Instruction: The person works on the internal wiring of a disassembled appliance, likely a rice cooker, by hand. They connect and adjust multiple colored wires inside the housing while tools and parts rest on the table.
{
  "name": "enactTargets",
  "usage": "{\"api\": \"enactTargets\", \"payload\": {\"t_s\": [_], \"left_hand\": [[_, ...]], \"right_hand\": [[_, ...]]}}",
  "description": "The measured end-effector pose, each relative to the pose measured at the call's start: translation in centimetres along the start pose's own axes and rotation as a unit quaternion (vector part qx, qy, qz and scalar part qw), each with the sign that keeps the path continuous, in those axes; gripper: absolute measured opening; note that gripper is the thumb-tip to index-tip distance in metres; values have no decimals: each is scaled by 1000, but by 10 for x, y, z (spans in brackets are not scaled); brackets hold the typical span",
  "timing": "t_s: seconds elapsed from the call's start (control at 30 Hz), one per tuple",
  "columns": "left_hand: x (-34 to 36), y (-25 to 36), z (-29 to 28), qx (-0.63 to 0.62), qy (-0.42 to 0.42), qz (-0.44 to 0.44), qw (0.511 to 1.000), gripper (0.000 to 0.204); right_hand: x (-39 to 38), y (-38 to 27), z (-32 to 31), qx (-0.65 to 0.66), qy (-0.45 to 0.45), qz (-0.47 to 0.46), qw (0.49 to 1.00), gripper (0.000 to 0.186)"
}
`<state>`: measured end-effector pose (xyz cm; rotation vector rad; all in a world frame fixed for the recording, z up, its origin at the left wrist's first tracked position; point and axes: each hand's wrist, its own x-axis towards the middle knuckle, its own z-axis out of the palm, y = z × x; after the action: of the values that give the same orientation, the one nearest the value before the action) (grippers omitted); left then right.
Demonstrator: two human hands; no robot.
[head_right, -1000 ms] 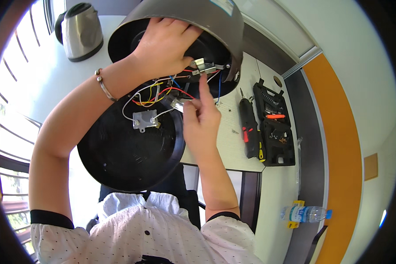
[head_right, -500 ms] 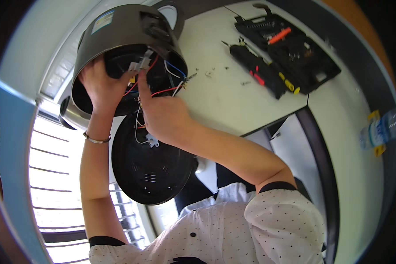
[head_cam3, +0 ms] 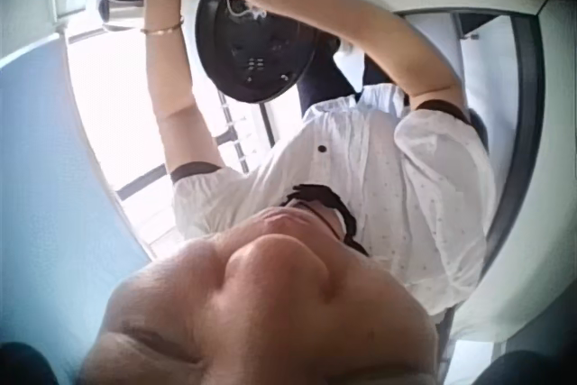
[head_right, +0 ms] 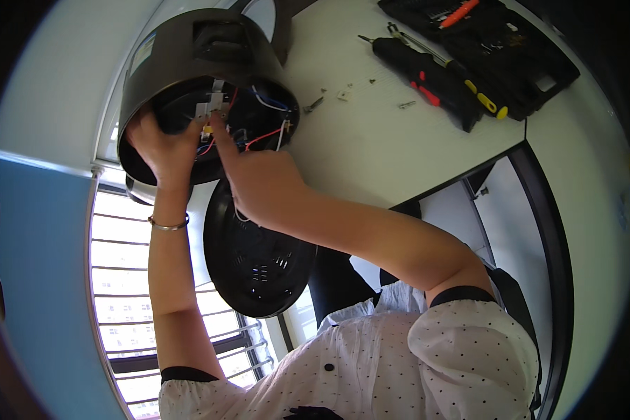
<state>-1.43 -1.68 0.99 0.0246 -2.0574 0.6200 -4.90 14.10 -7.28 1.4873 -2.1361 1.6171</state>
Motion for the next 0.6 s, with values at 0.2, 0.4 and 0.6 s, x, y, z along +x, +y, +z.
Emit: {"api": "enactTargets", "payload": {"t_s": [0.2,0.4,0.6], "left_hand": [[-2,-3,4,10,5,4,1000,81],[-2,-2,1,3,-1,-16,1000,81],[-3,-5,2,6,-1,-14,1000,80]], "right_hand": [[11,11,4,125,157,51,978,20],[36,14,-4,113,189,60,974,23],[51,16,-1,213,164,79,960,24]]}}
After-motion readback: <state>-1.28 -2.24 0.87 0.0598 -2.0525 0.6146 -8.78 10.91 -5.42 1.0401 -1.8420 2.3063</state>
